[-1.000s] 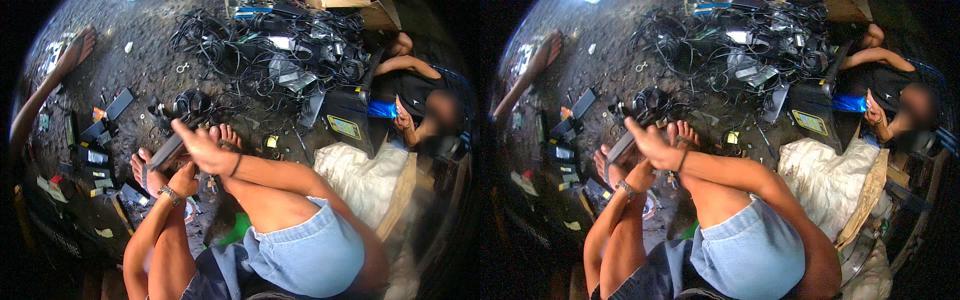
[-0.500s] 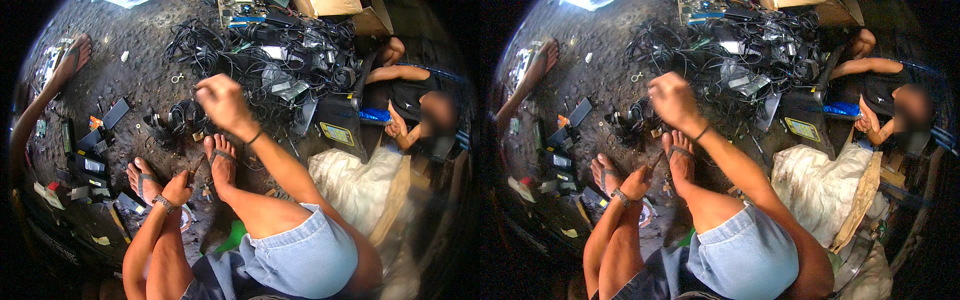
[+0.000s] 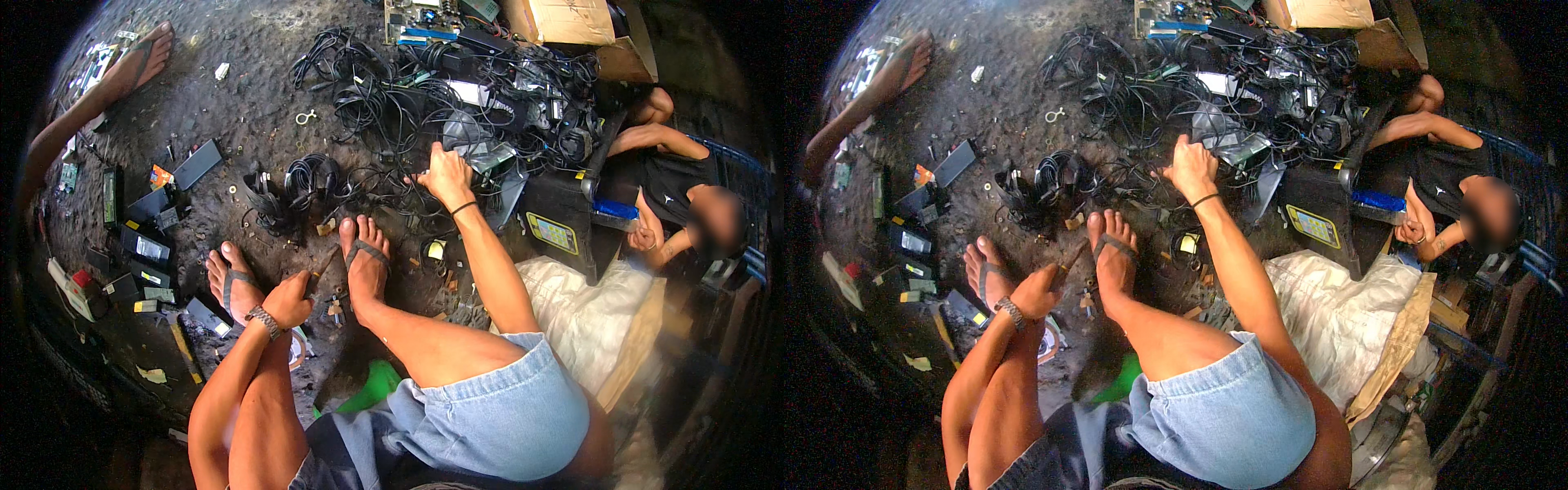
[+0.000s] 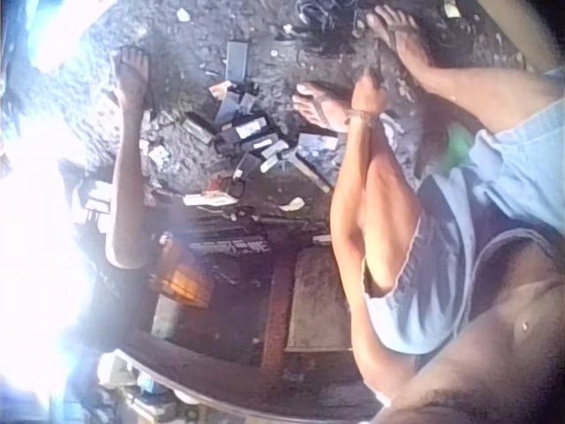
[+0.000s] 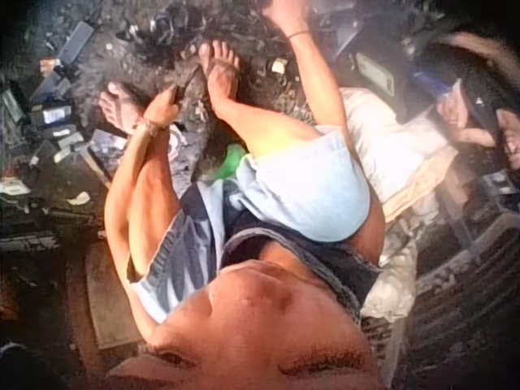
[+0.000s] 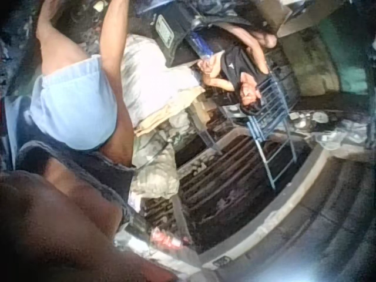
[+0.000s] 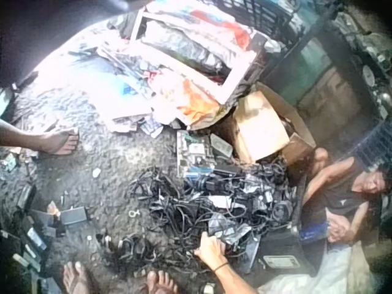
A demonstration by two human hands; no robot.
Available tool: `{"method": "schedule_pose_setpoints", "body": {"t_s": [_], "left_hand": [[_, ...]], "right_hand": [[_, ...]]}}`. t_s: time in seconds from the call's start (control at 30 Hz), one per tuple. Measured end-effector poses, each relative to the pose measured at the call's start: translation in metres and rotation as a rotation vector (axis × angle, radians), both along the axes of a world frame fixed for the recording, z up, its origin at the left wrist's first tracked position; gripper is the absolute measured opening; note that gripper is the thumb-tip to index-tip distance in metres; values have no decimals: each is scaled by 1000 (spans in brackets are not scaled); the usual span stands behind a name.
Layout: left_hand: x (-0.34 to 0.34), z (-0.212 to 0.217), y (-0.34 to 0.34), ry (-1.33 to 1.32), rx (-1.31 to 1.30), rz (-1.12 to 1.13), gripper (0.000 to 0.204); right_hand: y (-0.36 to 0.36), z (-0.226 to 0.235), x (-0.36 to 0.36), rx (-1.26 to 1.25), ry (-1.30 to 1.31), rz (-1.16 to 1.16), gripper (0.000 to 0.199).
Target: The person sits on the floor and uses pliers to pry open and break apart black plastic electronic power adapters. They repeatedly pick up adapters, apply force with the pliers to separate the casing, and place the broken pieces aside.
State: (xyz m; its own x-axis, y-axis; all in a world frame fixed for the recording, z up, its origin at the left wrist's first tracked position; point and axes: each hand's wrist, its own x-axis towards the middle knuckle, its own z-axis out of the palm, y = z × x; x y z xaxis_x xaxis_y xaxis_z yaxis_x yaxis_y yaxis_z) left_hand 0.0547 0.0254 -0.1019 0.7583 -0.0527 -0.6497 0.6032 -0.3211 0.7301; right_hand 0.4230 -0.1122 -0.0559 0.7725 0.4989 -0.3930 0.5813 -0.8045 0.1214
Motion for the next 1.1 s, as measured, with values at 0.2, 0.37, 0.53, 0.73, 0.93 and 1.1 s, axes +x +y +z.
{"method": "schedule_pose_setpoints", "body": {"t_s": [0.2, 0.37, 0.53, 0.73, 0.93, 1.1], "left_hand": [[-4, -4, -3, -111, 25, 74, 45], [-15, -14, -4, -119, 58, 90, 43], [-10, -13, -5, -78, 47, 65, 50], [-15, -19, -5, -96, 31, 69, 50], [-7, -10, -3, -131, 54, 84, 41], [-11, -13, -1, -205, 80, 99, 37]], "right_hand": [[-11, 0, 7, 309, 29, -184, 63], [-18, 49, -10, 1130, -123, -53, 40], [-16, 69, -18, 1553, 387, -696, 30], [-19, 28, -29, 1581, 101, -262, 20], [-21, 35, 1, 1293, -427, -66, 33], [-38, 51, -1, 898, -555, 272, 46]]}}
